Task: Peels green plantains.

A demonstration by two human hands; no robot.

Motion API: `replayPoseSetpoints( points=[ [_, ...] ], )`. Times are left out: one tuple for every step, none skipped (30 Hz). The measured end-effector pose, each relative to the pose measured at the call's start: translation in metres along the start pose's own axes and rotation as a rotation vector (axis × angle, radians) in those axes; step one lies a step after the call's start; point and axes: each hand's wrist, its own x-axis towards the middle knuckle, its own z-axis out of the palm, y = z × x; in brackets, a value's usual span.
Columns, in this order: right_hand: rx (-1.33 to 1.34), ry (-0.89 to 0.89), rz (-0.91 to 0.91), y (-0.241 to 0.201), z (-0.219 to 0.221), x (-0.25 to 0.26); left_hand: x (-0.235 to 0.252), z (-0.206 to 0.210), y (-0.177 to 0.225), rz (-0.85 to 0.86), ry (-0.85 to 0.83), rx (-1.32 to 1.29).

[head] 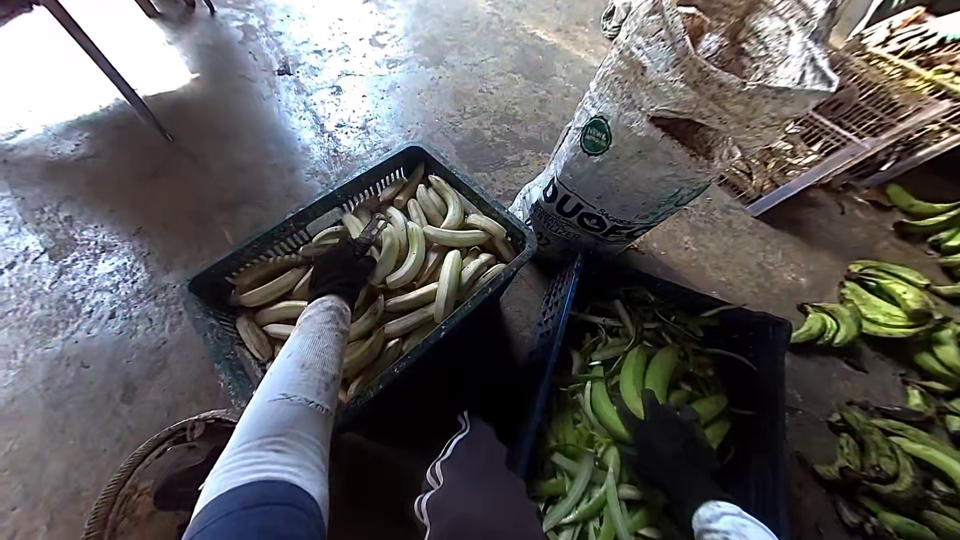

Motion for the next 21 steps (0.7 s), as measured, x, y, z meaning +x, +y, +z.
replayPoseSetpoints(
  points=[
    [-0.008,0.006,0.0,0.0,0.001,0.001,0.0,-0.002,0.003,-0.032,0.001,0.034],
    [-0.011,0.024,-0.011,0.0,0.003,0.001,0.0,-0.003,0.006,-0.062,0.0,0.047],
    [-0.022,0.054,-0.033,0.001,0.005,0.002,0.001,-0.006,0.01,-0.082,-0.002,0.033],
    [-0.016,0.095,-0.061,0.003,0.008,0.003,0.0,-0.007,0.014,-0.089,-0.004,-0.002],
    [-0.006,0.13,-0.091,0.005,0.01,0.004,-0.001,-0.009,0.017,-0.086,-0.012,-0.055],
    [0.014,0.155,-0.124,0.009,0.011,0.004,-0.001,-0.008,0.019,-0.081,-0.018,-0.113],
    [0.037,0.174,-0.153,0.012,0.011,0.004,0.001,-0.004,0.02,-0.076,-0.015,-0.176],
    [0.06,0.194,-0.18,0.015,0.011,0.003,0.003,0.001,0.019,-0.07,-0.007,-0.221],
    [0.071,0.22,-0.202,0.018,0.013,0.001,0.002,0.004,0.018,-0.067,0.003,-0.238],
    [0.078,0.236,-0.213,0.019,0.013,-0.001,0.001,0.005,0.017,-0.069,0.007,-0.226],
    [0.07,0.236,-0.209,0.018,0.012,-0.002,0.0,0.004,0.018,-0.073,0.001,-0.194],
    [0.075,0.224,-0.192,0.017,0.011,-0.002,-0.001,0.002,0.02,-0.078,-0.01,-0.146],
    [0.099,0.224,-0.169,0.014,0.01,-0.003,-0.001,0.001,0.021,-0.083,-0.021,-0.099],
    [0.133,0.222,-0.139,0.011,0.009,-0.004,-0.001,0.001,0.021,-0.085,-0.028,-0.069],
    [0.166,0.227,-0.107,0.009,0.008,-0.004,0.0,0.0,0.021,-0.084,-0.03,-0.057],
    [0.214,0.256,-0.079,0.007,0.007,-0.003,0.001,0.0,0.019,-0.076,-0.024,-0.066],
    [0.278,0.298,-0.057,0.006,0.005,-0.004,0.001,0.0,0.015,-0.065,-0.012,-0.1],
    [0.374,0.352,-0.042,0.006,0.001,-0.005,0.002,0.001,0.008,-0.051,0.006,-0.179],
    [0.5,0.382,-0.027,0.008,-0.005,-0.008,0.002,0.002,0.0,-0.036,0.035,-0.302],
    [0.656,0.397,-0.008,0.013,-0.01,-0.01,0.001,0.003,-0.008,-0.016,0.077,-0.457],
    [0.808,0.427,0.007,0.02,-0.011,-0.011,0.0,0.001,-0.015,-0.004,0.094,-0.618]
  ],
)
